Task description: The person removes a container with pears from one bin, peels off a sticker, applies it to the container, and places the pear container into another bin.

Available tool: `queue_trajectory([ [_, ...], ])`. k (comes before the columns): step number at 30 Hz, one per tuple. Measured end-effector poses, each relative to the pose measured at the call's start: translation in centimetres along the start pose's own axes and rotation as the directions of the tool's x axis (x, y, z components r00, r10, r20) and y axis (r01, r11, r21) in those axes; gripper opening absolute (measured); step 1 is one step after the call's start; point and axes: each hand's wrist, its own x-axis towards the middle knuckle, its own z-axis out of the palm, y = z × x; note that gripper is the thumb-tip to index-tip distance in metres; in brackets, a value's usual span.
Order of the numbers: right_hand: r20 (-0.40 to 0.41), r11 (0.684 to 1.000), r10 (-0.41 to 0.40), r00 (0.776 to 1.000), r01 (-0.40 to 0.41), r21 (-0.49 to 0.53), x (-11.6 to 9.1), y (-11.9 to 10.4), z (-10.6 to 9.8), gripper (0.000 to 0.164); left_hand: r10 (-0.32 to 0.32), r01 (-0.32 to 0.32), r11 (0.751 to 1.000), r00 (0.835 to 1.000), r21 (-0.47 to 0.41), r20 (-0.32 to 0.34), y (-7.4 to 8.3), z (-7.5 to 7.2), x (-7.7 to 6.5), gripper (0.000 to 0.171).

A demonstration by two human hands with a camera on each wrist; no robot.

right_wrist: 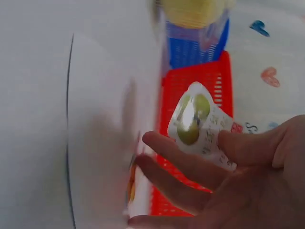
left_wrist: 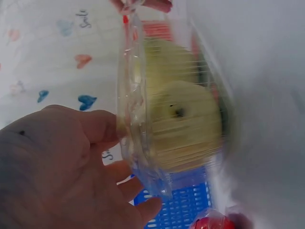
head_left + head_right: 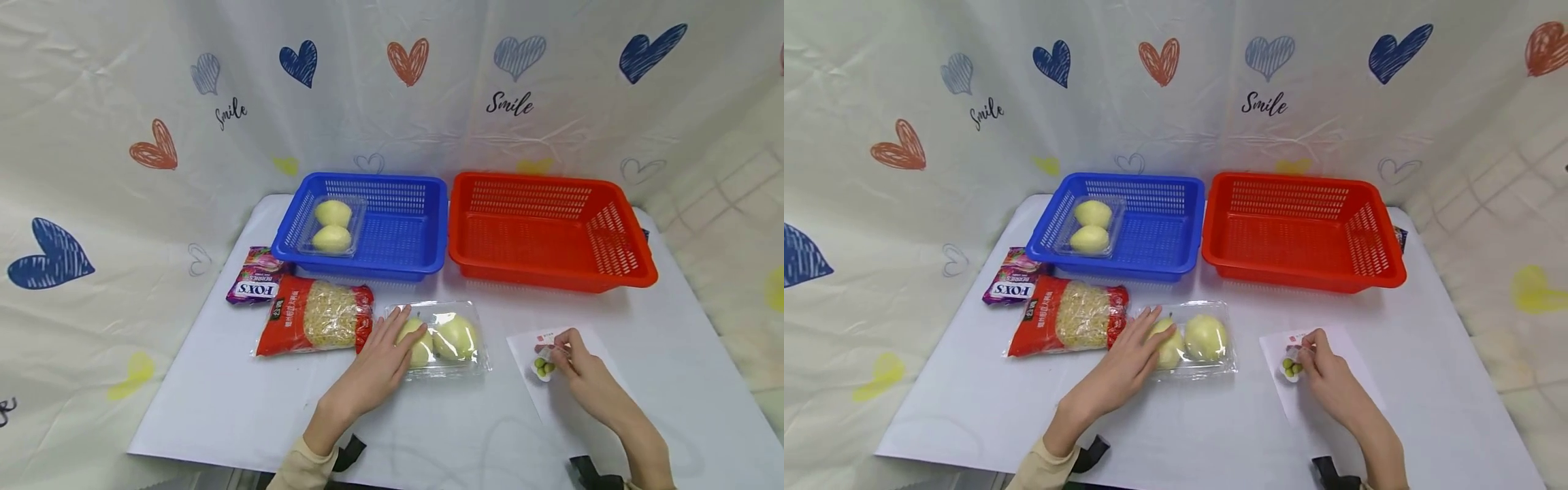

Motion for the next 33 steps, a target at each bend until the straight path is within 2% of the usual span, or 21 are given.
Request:
queue_trajectory([
  [2, -0.010, 0.999, -0.023, 1.000, 0.023, 0.026, 0.2, -1.0, -0.2, 0.020, -0.009, 0.009, 1.000, 1.000, -0.015, 0.010, -0.1, 0.0, 0.1, 0.048],
  [5, -0.076, 0.995, -0.087, 0.993, 0.091, 0.048, 0.8, -3.5, -0.4, 0.017, -0.018, 0.019, 0.999, 1.000, -0.033, 0.016, -0.3, 0.0, 0.4, 0.047],
  [7, -0.126, 0.984, -0.169, 0.978, 0.175, 0.043, 1.4, -5.6, -0.2, 0.012, -0.016, 0.017, 0.999, 1.000, -0.044, 0.017, -0.5, 0.0, 0.6, 0.047],
  [9, -0.135, 0.966, -0.248, 0.959, 0.254, 0.034, 2.4, -7.7, 0.1, 0.009, -0.006, 0.007, 0.999, 1.000, -0.047, 0.011, -0.8, 0.0, 0.7, 0.047],
  [12, -0.084, 0.929, -0.365, 0.927, 0.369, 0.039, 4.7, -10.2, 1.1, 0.009, -0.003, 0.004, 0.998, 1.000, -0.059, 0.004, -1.1, 0.2, 0.8, 0.047],
  [14, -0.019, 0.912, -0.405, 0.914, 0.405, 0.064, 6.2, -11.2, 1.9, 0.008, -0.009, 0.009, 0.997, 1.000, -0.077, -0.002, -1.1, 0.4, 0.9, 0.048],
  [16, 0.036, 0.899, -0.435, 0.900, 0.431, 0.079, 7.3, -11.5, 2.7, 0.008, -0.011, 0.011, 0.995, 1.000, -0.102, -0.001, -1.1, 0.7, 0.9, 0.048],
  [20, 0.077, 0.901, -0.434, 0.898, 0.431, 0.051, 8.0, -11.4, 3.9, 0.009, -0.002, 0.002, 0.992, 1.000, -0.130, 0.003, -0.7, 1.4, 0.8, 0.044],
  [27, 0.003, 0.874, -0.481, 0.877, 0.480, -0.072, 8.3, -12.1, 5.4, 0.012, 0.022, -0.024, 0.999, 0.999, -0.046, -0.049, -0.7, 1.8, 0.2, 0.034],
  [33, -0.066, 0.839, -0.518, 0.853, 0.491, -0.234, 8.0, -12.5, 6.2, 0.017, 0.059, -0.059, 0.998, 0.998, 0.002, -0.037, -0.9, 1.2, 0.2, 0.036],
])
